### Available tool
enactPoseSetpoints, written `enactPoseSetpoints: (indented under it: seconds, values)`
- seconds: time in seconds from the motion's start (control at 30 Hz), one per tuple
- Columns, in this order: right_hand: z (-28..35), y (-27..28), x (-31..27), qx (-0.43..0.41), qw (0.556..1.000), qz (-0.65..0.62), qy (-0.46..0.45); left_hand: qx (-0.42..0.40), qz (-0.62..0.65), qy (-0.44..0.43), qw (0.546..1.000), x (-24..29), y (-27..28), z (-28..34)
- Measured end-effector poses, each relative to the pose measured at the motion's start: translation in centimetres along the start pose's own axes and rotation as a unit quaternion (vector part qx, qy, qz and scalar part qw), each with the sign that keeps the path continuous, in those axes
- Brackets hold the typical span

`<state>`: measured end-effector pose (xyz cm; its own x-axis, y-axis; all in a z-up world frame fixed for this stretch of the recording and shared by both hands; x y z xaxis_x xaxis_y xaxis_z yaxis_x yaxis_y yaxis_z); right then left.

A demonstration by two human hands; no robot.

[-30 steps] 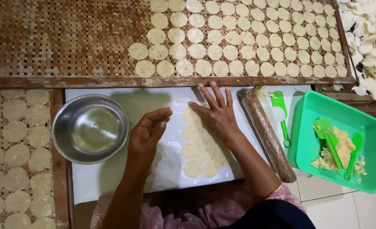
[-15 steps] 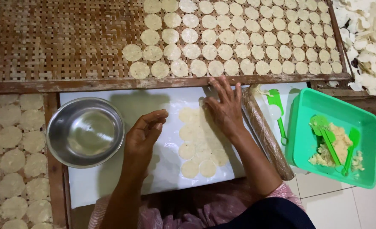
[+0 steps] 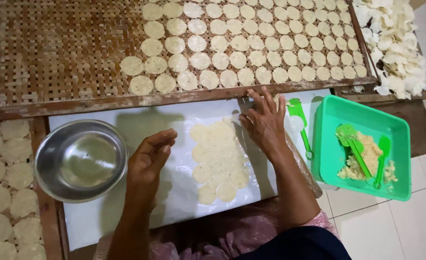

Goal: Preparing and placing small dough circles on a large drying tray.

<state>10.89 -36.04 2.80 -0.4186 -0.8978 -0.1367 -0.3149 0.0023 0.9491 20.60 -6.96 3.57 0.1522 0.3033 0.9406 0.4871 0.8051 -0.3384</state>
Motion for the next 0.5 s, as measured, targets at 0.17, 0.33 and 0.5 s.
enactPoseSetpoints:
  seconds: [0.17, 0.33, 0.5]
  values:
    - [0.2, 0.9, -0.5, -0.003, 1.0, -0.01, -0.004, 0.003, -0.02, 0.008, 1.0, 0.2, -0.2, 0.0]
    - [0.0, -1.4, -0.6, -0.063, 0.996, -0.046, -0.032, 0.003, -0.008, 0.013, 1.0, -0.4, -0.2, -0.1]
    - [-0.2, -2.0, -2.8, -0.116, 0.987, -0.109, -0.013, 0.008, -0.012, 0.031, 0.999, -0.4, -0.2, 0.0]
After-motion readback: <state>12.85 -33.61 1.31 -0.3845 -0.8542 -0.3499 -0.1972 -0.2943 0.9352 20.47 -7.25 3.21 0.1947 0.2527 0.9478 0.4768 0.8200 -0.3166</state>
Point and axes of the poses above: each hand's wrist, its own z-axis away from the middle knuckle, its own y-axis out of the back of the hand, x = y × z, the point moved 7 cm from there along -z, towards the middle knuckle, and after that the axes turned 9 degrees about -y, right-handed, at the moved point
